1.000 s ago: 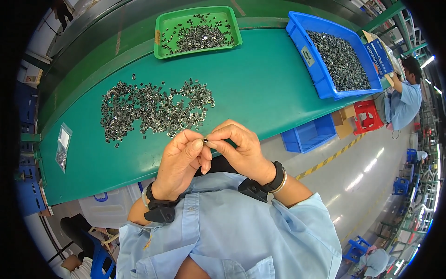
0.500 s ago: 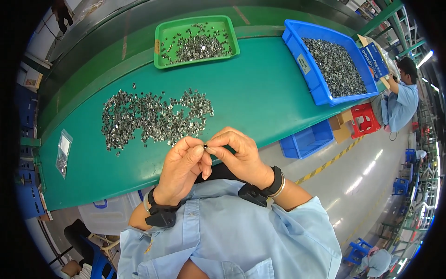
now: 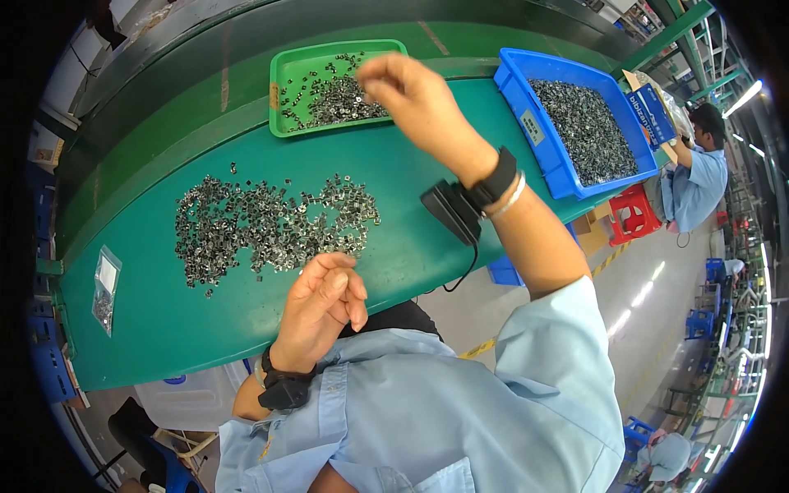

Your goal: The person picks up a metal component from the table, joins it with another small part, and places the assembled unit into a green tray.

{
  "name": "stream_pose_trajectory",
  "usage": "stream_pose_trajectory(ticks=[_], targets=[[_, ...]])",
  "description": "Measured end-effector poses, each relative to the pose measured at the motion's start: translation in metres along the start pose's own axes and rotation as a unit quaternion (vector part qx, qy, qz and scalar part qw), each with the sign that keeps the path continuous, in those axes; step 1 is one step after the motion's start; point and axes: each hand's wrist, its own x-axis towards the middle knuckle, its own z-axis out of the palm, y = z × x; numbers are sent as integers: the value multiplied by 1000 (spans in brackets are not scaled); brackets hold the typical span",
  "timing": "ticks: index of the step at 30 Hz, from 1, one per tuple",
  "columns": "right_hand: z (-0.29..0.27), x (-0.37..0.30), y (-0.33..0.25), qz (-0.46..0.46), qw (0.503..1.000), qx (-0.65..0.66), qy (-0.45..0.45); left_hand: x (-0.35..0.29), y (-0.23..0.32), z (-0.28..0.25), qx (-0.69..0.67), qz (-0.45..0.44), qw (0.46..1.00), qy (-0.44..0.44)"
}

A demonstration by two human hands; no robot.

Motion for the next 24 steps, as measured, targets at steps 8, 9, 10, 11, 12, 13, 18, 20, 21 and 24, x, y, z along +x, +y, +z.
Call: stream_pose_trajectory(ticks=[8,9,10,11,12,13,18,20,21,24], targets=[[23,-51,18,-189,911,-261,-258,-1,1,0,21,-29,999,-14],[17,-53,18,-175,910,-275,-255,-1,1,0,20,-29,999,-17],[12,-54,19,-162,909,-288,-253,-2,1,-1,18,-28,999,-17],[6,-56,20,-150,908,-301,-251,-2,1,-1,17,-27,999,-16],[1,-57,21,-151,907,-300,-252,-2,1,-2,15,-25,999,-16],[-7,-61,21,-128,915,-304,-233,-2,0,-2,13,-26,999,-18],[-18,-74,21,-40,948,-272,-160,-2,-2,-3,20,-17,999,-21],[-18,-74,21,-20,957,-251,-142,-1,-2,-2,22,-17,999,-20],[-16,-74,22,-20,953,-256,-158,-1,-2,-1,22,-16,999,-19],[-8,-71,24,-20,945,-264,-192,-1,-1,-1,16,-15,999,-24]])
